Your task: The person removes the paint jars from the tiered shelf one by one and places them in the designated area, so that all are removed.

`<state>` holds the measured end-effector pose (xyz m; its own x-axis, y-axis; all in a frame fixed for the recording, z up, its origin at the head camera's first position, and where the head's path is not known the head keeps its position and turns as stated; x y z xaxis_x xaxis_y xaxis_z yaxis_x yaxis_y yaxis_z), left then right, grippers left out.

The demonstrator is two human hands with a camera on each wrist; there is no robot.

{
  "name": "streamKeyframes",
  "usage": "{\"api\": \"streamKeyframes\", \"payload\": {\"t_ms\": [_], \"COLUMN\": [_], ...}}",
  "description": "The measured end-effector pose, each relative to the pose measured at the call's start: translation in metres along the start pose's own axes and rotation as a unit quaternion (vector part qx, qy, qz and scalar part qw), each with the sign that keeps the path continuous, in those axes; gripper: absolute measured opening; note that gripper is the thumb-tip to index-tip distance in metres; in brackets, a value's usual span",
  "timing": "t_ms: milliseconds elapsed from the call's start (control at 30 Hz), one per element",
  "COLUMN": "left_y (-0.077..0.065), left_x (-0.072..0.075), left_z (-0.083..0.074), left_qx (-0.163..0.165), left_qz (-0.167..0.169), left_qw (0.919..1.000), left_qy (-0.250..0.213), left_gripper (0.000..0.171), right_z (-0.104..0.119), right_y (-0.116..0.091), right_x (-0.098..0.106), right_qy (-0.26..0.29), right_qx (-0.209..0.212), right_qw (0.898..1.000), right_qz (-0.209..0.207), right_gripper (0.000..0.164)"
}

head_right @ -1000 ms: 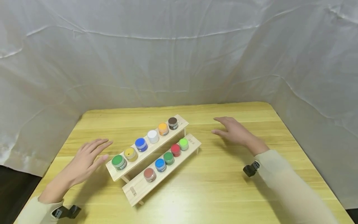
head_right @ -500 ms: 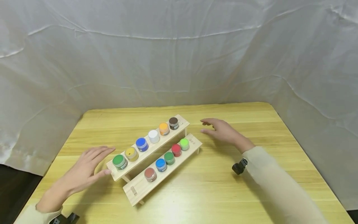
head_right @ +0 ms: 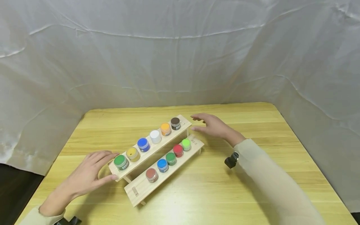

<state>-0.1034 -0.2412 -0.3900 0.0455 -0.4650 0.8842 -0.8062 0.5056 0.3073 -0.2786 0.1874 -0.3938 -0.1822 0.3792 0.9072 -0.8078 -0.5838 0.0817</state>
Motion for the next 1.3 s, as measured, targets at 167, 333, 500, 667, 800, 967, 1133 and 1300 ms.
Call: {"api": "streamKeyframes", "payload": {"t_ms": [167, 333, 500, 667, 800, 967, 1133, 1300], "left_y": [0.000, -0.001, 0.001, 0.002, 0.002, 0.003, 0.006, 0.010], "left_x": [0.000, 0.001, 0.003, 0.004, 0.004, 0.004, 0.006, 0.008], "left_z": [-0.004, -0.007, -0.012, -0.015, -0.015, -0.012, -0.004, 0.005], "left_qx": [-0.013, -0.015, -0.016, -0.025, -0.030, -0.012, 0.004, 0.013], "left_qz": [-0.010, -0.013, -0.019, -0.028, -0.032, -0.029, -0.029, -0.028], "left_qw": [0.9998, 0.9996, 0.9990, 0.9980, 0.9975, 0.9982, 0.9980, 0.9977], "left_qy": [0.010, 0.022, 0.037, 0.051, 0.055, 0.051, 0.056, 0.061], "left_gripper": [0.071, 0.079, 0.082, 0.080, 0.077, 0.073, 0.070, 0.068], "right_z": [0.005, 0.010, 0.014, 0.020, 0.023, 0.023, 0.023, 0.023], "right_y": [0.008, 0.015, 0.021, 0.028, 0.032, 0.035, 0.035, 0.034], "right_x": [0.001, 0.002, 0.003, 0.007, 0.009, 0.009, 0.010, 0.010], "right_qy": [-0.004, -0.011, -0.030, -0.030, -0.029, -0.036, -0.046, -0.070], "right_qx": [0.013, 0.028, 0.039, 0.064, 0.068, 0.076, 0.085, 0.092], "right_qw": [1.000, 0.999, 0.998, 0.996, 0.996, 0.994, 0.993, 0.992], "right_qz": [0.007, 0.014, 0.028, 0.047, 0.058, 0.068, 0.061, 0.052], "right_gripper": [0.070, 0.071, 0.073, 0.073, 0.072, 0.072, 0.074, 0.075]}}
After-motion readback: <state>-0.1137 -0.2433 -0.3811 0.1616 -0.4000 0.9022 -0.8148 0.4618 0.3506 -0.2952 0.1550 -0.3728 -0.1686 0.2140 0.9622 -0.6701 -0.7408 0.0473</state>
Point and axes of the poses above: each hand's wrist, its own y-axis towards the middle knuckle, its own x-axis out of the back of the hand, z = x × y, the point moved 2 cm from there along y, towards the middle knuckle, and after that the axes turned 12 degrees about -y, right-handed, at the moved point
